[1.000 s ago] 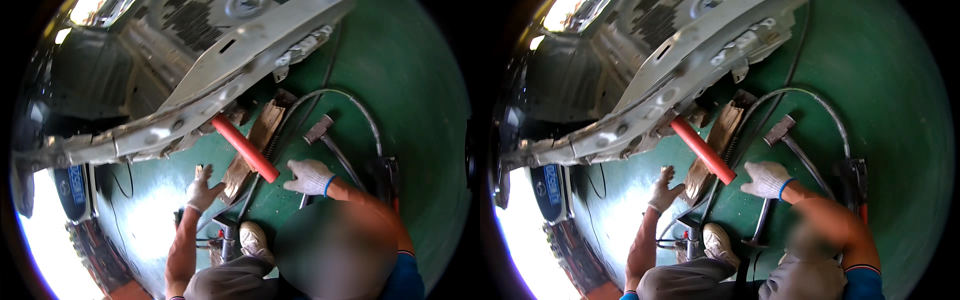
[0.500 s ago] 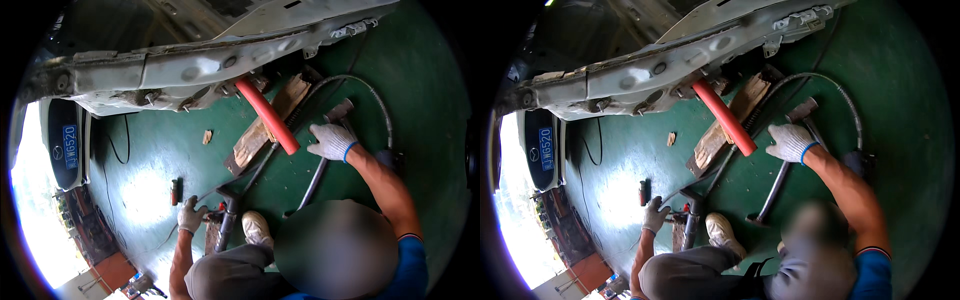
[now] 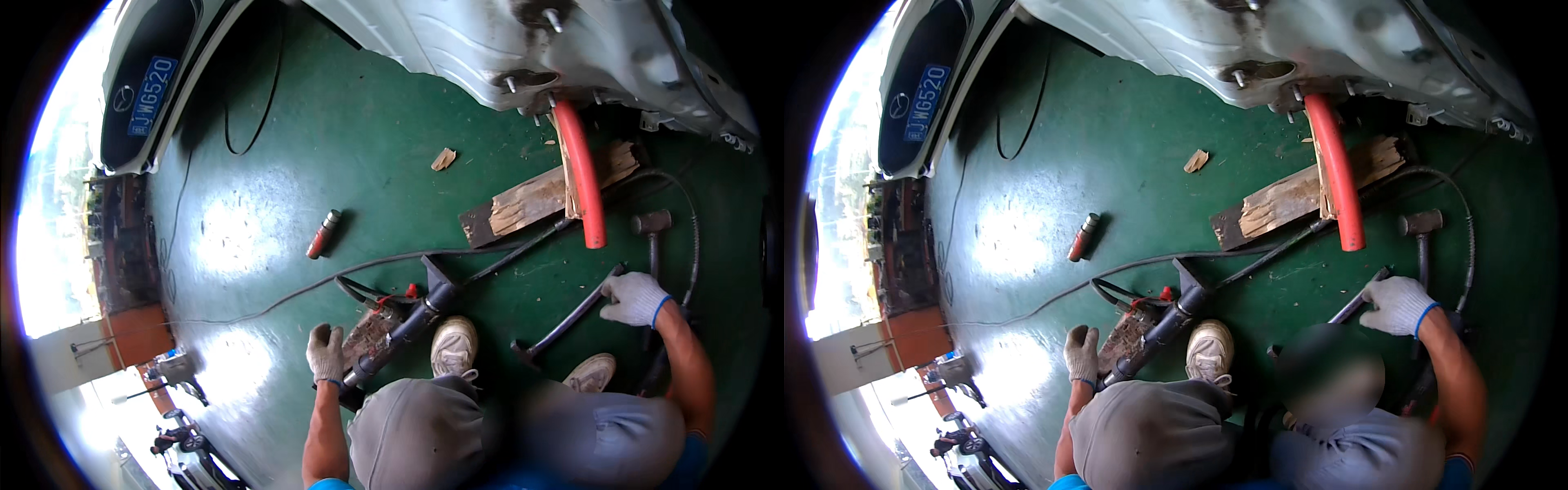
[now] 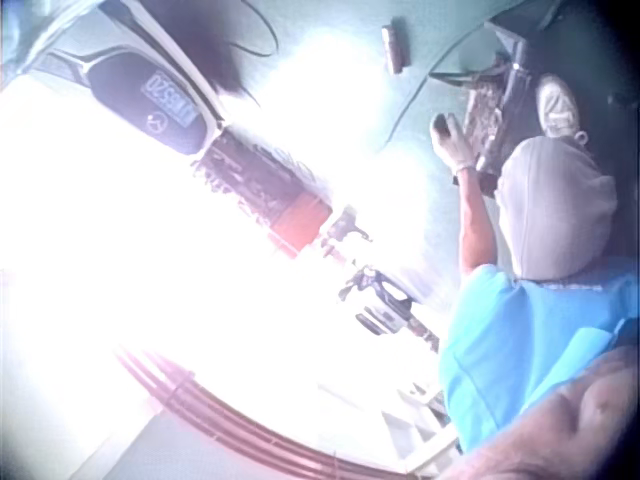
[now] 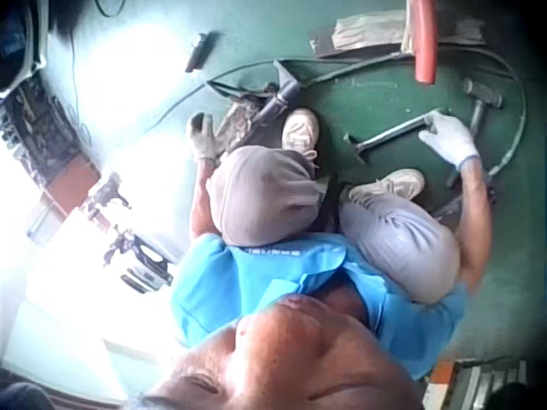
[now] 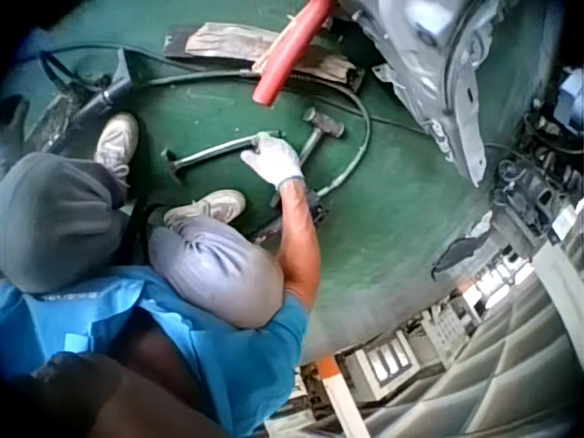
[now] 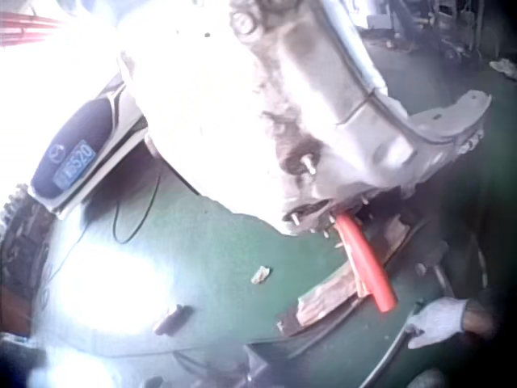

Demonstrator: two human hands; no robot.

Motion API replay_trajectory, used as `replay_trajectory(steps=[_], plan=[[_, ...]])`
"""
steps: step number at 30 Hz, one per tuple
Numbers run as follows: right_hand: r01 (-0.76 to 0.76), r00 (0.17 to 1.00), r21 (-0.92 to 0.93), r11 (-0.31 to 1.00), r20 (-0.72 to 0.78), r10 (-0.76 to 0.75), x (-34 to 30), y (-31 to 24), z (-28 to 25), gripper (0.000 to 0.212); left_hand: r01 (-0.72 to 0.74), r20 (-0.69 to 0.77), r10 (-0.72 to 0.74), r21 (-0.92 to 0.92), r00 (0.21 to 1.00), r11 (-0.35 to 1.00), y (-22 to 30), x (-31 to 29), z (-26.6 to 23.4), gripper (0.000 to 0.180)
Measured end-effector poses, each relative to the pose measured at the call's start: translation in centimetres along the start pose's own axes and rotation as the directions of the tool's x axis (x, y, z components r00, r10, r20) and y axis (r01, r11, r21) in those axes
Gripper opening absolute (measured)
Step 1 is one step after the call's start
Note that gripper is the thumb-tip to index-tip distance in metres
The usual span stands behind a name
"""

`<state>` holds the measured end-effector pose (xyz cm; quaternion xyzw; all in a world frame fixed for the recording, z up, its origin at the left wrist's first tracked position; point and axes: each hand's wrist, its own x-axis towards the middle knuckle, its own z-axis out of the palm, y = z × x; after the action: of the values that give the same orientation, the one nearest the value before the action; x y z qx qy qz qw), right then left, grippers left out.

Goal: The person uses a pneumatic dent puller and a hammer to straighten a dent on a white car bumper. They repeatedly reposition a wooden block and a rubber mat under the puller to apply force to different spots on the damaged area.

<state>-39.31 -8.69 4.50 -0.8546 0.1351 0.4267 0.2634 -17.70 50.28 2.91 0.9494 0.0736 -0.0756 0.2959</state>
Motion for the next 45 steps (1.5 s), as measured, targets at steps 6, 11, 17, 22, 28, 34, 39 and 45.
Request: replay_trajectory(steps=[6, 11, 17, 22, 28, 34, 39, 45], plan=[[0.226, 0.969, -0.309, 0.924, -0.021, -0.244, 0.1, -7.0, -5.5, 0.035, -0.072, 0.066, 0.047, 0.448, 0.997, 0.891, 0.3, -4.7, -0.8, 0.057], [0.387, 0.886, -0.533, 0.753, -0.011, -0.463, 2.2, -14.5, -8.5, 0.024, 0.218, -0.261, -0.079, 0.560, 0.962, 0.799, -7.8, -7.8, -3.0, 0.064], [0.559, 0.761, -0.431, 0.708, -0.072, -0.644, 8.5, -24.6, -3.3, 0.016, 0.363, -0.141, -0.357, 0.026, 0.924, 0.931, -4.0, -8.0, -3.2, 0.040], [0.605, 0.642, -0.420, 0.676, -0.245, -0.727, 12.5, -28.4, 2.1, 0.022, 0.706, 0.804, -0.391, -0.586, 0.447, -0.399, -13.1, -12.5, 0.6, 0.041], [0.245, 0.749, -0.332, 0.911, -0.533, -0.395, 13.7, -26.6, -0.3, 0.034, 0.382, 0.442, -0.737, -0.885, 0.512, -0.265, -8.4, -6.6, 6.2, 0.034], [0.144, 0.970, 0.198, 0.970, -0.223, -0.099, 13.7, -25.5, 4.2, 0.041, 0.419, 0.012, -0.643, -0.768, 0.766, 0.485, -12.3, -7.9, 6.1, 0.033], [0.147, 0.978, 0.435, 0.889, -0.196, -0.066, 12.1, -22.5, 4.8, 0.055, 0.474, 0.315, -0.608, -0.873, 0.729, 0.115, -11.4, -4.3, -0.7, 0.045], [0.226, 0.961, 0.652, 0.724, -0.272, -0.055, 8.9, -19.7, 6.0, 0.066, -0.122, -0.121, 0.035, -0.854, 0.992, 0.506, 6.7, -1.2, -4.4, 0.036]])
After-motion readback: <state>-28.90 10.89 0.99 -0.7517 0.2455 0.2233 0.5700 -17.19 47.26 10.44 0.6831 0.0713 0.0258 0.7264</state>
